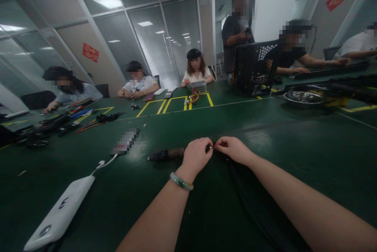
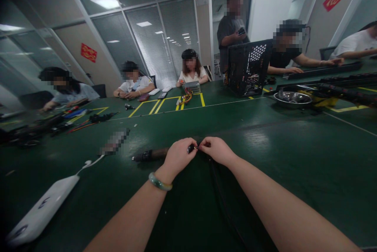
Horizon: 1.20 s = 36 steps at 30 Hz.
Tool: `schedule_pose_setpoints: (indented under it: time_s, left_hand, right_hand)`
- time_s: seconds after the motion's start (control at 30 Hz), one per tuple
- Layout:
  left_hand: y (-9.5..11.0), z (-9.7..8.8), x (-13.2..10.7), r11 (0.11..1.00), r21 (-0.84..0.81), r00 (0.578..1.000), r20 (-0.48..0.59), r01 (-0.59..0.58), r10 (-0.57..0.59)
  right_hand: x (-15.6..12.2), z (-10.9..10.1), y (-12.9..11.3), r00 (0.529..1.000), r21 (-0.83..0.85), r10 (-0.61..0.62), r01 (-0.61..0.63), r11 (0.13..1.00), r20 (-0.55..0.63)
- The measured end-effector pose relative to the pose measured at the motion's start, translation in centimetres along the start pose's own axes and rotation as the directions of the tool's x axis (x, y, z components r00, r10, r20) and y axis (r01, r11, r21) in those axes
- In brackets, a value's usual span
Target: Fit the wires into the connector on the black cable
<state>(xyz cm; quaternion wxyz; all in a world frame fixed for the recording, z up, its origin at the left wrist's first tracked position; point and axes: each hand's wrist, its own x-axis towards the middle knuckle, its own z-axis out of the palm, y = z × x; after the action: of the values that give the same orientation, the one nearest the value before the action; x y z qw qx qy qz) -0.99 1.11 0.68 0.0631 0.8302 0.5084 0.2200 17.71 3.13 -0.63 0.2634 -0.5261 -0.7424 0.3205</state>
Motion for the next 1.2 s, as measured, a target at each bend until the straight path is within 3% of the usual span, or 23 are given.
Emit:
schedule_pose_setpoints:
  time_s: [0.77,1.2]
  left_hand:
    - [-0.39,0.37,0.05,0.999,0.001,0.998,-0.034,-0.044,0.044]
    - [-0.19,0.15,0.04,1.000,-0.012,1.000,-0.018,-0.008,0.008]
  right_hand:
    - [0.04,0.07,0.03,1.000,0.019,-0.023,0.023,1.000,0.002]
    - [0.01,0.00,0.03,0.999,0.027,-0.012,0.012,1.000,0.030]
